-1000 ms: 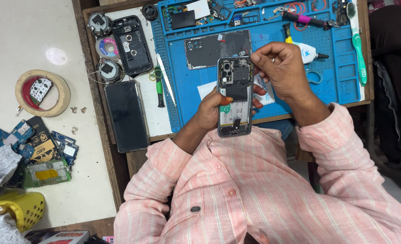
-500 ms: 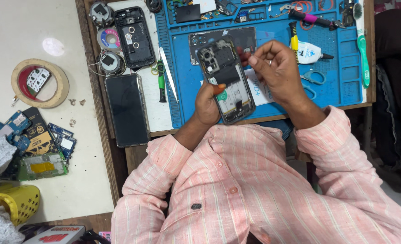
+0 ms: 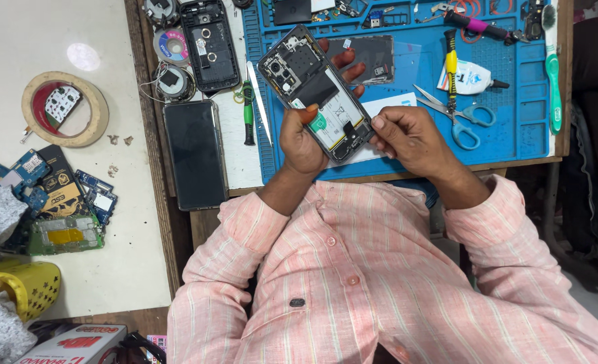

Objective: The person disassembles a smartphone, removes the battery, and uses a screwdriver to adjust internal components. They then place a black plastic cover over the motherboard area and reposition the battery.

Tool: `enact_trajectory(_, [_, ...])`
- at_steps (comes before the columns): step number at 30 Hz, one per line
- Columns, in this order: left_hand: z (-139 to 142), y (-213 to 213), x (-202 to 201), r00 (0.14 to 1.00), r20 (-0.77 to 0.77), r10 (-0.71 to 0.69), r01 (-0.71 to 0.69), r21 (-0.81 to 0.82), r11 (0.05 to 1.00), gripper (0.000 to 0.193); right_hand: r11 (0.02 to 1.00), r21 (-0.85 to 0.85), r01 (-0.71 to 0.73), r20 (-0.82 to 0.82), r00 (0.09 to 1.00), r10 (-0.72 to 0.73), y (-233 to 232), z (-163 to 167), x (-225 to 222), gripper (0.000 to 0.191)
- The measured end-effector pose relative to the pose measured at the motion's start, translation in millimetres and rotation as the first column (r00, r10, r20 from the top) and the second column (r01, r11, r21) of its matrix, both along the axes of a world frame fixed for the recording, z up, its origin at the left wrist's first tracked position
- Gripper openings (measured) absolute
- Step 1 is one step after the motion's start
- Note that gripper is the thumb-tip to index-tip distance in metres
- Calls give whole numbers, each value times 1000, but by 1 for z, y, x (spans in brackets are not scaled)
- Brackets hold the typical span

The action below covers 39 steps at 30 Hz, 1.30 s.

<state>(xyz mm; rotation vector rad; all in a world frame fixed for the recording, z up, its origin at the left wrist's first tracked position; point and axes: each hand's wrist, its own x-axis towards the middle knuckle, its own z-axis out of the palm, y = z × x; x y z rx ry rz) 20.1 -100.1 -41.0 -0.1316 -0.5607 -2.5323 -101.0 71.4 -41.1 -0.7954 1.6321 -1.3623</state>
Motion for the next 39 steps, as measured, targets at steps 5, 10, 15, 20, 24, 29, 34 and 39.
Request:
enact_trajectory(5, [-1,2,-2,1000,11,20,-20,10,1000,76,999,-2,53,164,985,-52,-1,-4,1,38])
enact_trajectory(10, [-1,4,-5,998,19,58,-58,-8,998,79,996,-19,84,258,963,-76,0,-10,2,42])
enact_trajectory(15, [-2,5,-6,995,39,87,-86,-30,996,80,990,-64,128,385,918,-93,-2,-13,2,39])
enact_trajectory(20, [-4,6,-7,995,38,91,-92,4,996,82,983,-92,160,454,885,-102,-4,-11,4,35])
enact_trajectory(24, [-5,5,-9,994,19,110,-111,23,994,81,977,-85,194,447,884,-137,-7,-8,8,33])
enact_trajectory(29, [-4,6,-11,992,8,129,-129,22,991,78,981,-83,173,388,913,-128,-8,-5,13,34])
enact_trajectory(34, [-3,7,-20,985,-24,172,-172,33,985,76,997,4,76,402,913,-72,-6,-6,31,31])
enact_trajectory(39, [-3,8,-24,984,-42,175,-174,35,984,77,994,-77,75,453,891,-32,-7,-9,35,32])
